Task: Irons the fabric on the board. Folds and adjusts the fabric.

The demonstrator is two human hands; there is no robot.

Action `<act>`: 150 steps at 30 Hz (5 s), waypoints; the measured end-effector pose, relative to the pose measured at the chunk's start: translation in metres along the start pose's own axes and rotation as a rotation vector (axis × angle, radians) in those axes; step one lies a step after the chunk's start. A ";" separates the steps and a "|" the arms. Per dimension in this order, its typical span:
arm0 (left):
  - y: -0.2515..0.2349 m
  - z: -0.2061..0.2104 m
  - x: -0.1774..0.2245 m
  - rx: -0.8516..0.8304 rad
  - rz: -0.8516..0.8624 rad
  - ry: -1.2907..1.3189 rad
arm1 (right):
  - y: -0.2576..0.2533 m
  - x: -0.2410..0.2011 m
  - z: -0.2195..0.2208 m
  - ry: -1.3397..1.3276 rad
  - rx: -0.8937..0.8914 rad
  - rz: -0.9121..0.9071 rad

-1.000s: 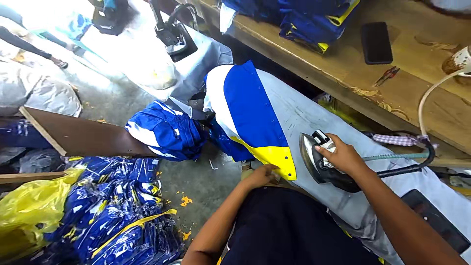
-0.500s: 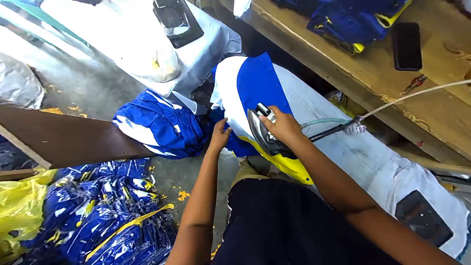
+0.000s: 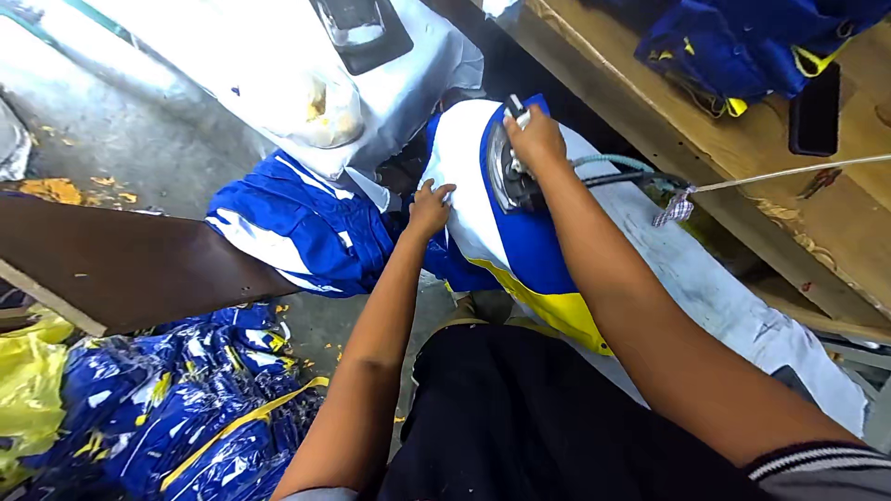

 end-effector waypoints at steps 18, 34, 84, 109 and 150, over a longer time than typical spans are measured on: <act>-0.003 0.009 -0.003 0.006 0.047 0.018 | 0.101 0.061 0.019 0.139 -0.258 -0.129; 0.021 -0.001 0.025 -0.024 -0.030 -0.188 | -0.055 -0.059 -0.019 -0.073 -0.023 -0.096; 0.194 0.321 -0.018 -0.366 -0.399 0.132 | 0.388 0.522 -0.176 0.041 -0.233 0.286; 0.238 0.291 -0.040 -0.315 -0.488 0.059 | 0.354 0.486 -0.166 -0.118 0.063 0.126; -0.042 -0.042 0.003 0.282 0.123 0.168 | 0.077 0.033 0.010 0.115 -0.131 0.098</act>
Point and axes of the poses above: each hand's wrist, its own y-axis away from the middle knuckle, its own z-axis out of the palm, x = y × z, the point moved 5 cm from there along -y, towards the middle knuckle
